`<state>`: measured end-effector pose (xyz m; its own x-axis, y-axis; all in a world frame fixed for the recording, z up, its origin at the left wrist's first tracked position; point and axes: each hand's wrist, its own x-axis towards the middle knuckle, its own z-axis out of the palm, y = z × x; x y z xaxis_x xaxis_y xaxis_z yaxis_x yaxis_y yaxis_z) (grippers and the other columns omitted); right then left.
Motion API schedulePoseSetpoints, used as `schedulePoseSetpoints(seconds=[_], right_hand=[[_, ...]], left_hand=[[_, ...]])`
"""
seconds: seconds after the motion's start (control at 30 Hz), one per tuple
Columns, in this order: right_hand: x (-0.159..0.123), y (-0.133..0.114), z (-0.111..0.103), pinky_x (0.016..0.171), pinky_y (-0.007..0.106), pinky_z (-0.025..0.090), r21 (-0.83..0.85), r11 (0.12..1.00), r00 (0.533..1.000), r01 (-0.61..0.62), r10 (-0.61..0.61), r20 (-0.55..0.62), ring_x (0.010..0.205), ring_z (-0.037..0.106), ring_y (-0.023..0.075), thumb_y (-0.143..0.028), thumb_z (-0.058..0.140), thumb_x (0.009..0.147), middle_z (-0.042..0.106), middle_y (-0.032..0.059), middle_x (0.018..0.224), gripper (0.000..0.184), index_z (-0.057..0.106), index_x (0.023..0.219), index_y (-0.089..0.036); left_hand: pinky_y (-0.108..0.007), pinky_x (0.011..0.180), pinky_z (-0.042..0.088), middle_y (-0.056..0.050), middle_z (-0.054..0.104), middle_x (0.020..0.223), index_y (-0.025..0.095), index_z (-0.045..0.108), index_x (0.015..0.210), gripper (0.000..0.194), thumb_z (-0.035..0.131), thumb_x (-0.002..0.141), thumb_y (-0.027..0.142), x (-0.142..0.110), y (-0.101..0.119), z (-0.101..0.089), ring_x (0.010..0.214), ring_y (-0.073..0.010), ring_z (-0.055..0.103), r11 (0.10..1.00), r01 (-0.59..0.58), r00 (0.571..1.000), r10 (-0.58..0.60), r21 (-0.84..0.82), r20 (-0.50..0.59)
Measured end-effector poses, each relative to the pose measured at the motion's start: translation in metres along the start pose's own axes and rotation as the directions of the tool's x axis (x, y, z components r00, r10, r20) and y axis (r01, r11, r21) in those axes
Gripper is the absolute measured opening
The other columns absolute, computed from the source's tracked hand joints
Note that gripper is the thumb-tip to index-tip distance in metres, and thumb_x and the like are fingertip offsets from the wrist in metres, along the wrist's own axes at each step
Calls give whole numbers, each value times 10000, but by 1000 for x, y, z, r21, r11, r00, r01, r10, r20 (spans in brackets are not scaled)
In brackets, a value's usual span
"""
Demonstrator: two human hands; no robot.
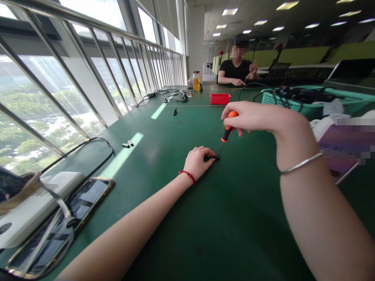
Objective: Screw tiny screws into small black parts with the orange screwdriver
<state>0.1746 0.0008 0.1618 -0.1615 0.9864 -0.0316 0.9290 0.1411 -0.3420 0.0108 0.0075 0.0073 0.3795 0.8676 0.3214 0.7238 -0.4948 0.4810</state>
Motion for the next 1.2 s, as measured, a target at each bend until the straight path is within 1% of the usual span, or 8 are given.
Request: schedulePoseSetpoints(seconds=[0.13,0.27,0.4,0.5,0.67,0.83,1.1,1.2], right_hand=[[-5,-6,-2,505,266,372,-29,999,999,-18,19,43,452,481,121,-463,502,807,549,1,548,272,592,805,-206],[-11,-8,-5,503,275,362,-47,999,999,3,-1,37,421,416,105,-431,520,813,500,-1,508,254,596,731,-204],[-14,-10,-6,508,276,342,-38,997,997,73,-74,-14,436,396,103,-448,510,824,475,2,514,283,617,733,-203],[-12,-12,-3,507,268,323,-42,993,994,110,-111,-14,456,404,101,-431,518,816,485,-3,527,261,641,761,-207],[-9,-14,1,498,268,296,-61,992,994,111,-110,20,466,403,106,-418,512,807,487,-4,527,254,656,766,-212],[-9,-13,0,500,271,293,-50,994,995,101,-101,8,461,397,103,-414,518,804,483,-5,526,249,657,766,-212],[-5,-12,3,506,280,292,-70,993,996,92,-90,26,477,421,120,-436,512,798,493,2,529,260,667,772,-228],[-7,-13,2,502,282,292,-61,993,995,99,-99,16,466,404,114,-436,514,796,481,0,522,262,663,755,-225]], left_hand=[[-315,797,465,-13,663,893,226,693,868,131,592,785,239,0,0,0,855,-189,571,1000,-4,1000,3,4,5],[-315,791,462,-14,664,890,225,691,868,127,599,781,238,1,1,-1,856,-191,569,1000,1,1000,-1,-6,2],[-316,789,461,-14,663,889,214,679,840,100,605,777,235,0,1,-1,851,-192,567,1000,5,1000,-5,-6,-2],[-316,791,460,-13,661,882,207,663,801,65,613,772,234,0,2,-1,845,-193,568,1000,9,1000,-9,-1,-1],[-316,784,460,-13,661,880,204,648,777,42,616,772,230,1,2,-1,832,-190,569,1000,6,1000,-7,-10,-7],[-320,780,459,-16,660,877,203,646,777,36,618,768,223,1,0,0,829,-191,571,1000,-4,1000,4,-13,-17],[-324,785,460,-16,662,876,203,654,786,40,626,764,221,1,0,1,827,-190,572,1000,-1,1000,0,-17,-20],[-321,772,459,-16,661,873,206,657,793,46,624,766,222,0,1,0,830,-192,571,1000,5,1000,-5,-10,-18]])
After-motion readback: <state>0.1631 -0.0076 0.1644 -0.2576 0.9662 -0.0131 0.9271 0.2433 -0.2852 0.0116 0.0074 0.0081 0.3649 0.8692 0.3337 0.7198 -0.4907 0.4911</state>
